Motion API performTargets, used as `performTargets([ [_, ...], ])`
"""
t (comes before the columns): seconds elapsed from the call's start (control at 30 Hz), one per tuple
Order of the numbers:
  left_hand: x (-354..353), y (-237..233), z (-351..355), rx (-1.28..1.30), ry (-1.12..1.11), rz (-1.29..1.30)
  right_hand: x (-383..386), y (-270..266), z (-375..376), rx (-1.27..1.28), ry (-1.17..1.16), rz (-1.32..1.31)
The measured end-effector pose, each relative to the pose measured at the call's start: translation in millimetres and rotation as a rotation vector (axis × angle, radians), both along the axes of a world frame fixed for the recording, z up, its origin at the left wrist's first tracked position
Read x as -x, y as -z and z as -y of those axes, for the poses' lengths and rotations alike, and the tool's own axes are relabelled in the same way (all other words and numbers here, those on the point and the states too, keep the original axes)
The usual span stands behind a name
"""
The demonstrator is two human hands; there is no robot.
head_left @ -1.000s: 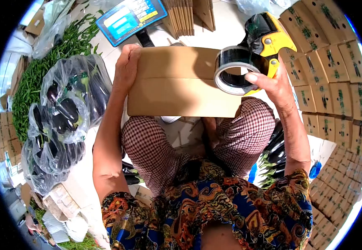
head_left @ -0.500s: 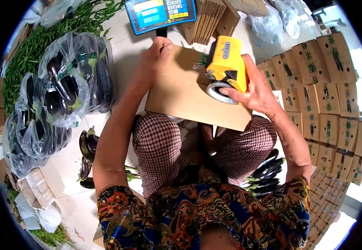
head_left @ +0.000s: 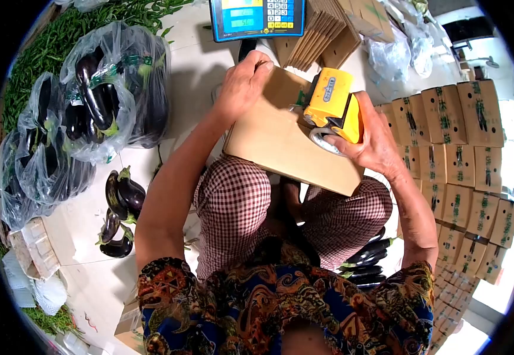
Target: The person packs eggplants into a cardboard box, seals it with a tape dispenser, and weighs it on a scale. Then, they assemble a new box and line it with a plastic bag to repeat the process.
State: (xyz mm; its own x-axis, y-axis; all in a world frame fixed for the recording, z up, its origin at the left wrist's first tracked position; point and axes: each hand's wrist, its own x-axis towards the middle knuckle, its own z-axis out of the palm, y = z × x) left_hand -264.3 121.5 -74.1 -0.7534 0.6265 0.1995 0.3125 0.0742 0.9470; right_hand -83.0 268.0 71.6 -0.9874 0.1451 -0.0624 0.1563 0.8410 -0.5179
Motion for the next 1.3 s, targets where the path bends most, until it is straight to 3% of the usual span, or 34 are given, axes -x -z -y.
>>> performTargets([
  [0.1, 2, 5, -5, -0.099, -0.140, -0.246, 0, 2, -1, -0.035, -0.038, 0.027],
  [0.2, -13, -15, 6, -0.304, -0.193, -0.221, -2, 4, -3, -0.050, 0.004, 0.010],
  [0.33, -47, -76, 39, -0.220, 0.146, 0.444, -1, 6, -1, -0.050, -0.003, 0.008],
  [0.43, -49, -62, 38, -0.199, 0.389, 0.619, 2, 3, 0, -0.050, -0.019, 0.025],
  [0.57, -46, -47, 32, -0.312, 0.337, 0.762, 5, 0, 4, -0.069, -0.056, 0.032],
  [0.67, -45, -58, 35, -0.363, 0.318, 1.076, 7, 0, 5, -0.092, -0.075, 0.027],
  [0.77, -47, -51, 34, -0.276, 0.335, 0.794, 9, 3, 5, -0.074, -0.060, 0.016],
  [0.87, -46, -35, 27, -0.358, 0.324, 0.696, 13, 2, 6, -0.107, -0.099, 0.042],
  [0.97, -39, -22, 25, -0.271, 0.096, 0.291, 17, 1, 5, -0.175, -0.148, 0.094],
  [1.03, -37, -32, 32, -0.273, 0.091, 0.380, 17, 1, 7, -0.166, -0.174, 0.119],
  [1.1, -26, -46, 45, -0.087, 0.083, 0.409, 19, -4, 10, -0.170, -0.176, 0.154],
  [1.17, -3, -22, 72, -0.192, 0.074, 0.402, 13, -5, 5, -0.207, -0.172, 0.165],
  [1.23, 26, -8, 100, -0.208, -0.125, 0.598, 6, -5, -3, -0.220, -0.171, 0.160],
  [1.3, 40, 11, 119, -0.287, -0.105, 0.689, 8, -7, 3, -0.272, -0.193, 0.175],
])
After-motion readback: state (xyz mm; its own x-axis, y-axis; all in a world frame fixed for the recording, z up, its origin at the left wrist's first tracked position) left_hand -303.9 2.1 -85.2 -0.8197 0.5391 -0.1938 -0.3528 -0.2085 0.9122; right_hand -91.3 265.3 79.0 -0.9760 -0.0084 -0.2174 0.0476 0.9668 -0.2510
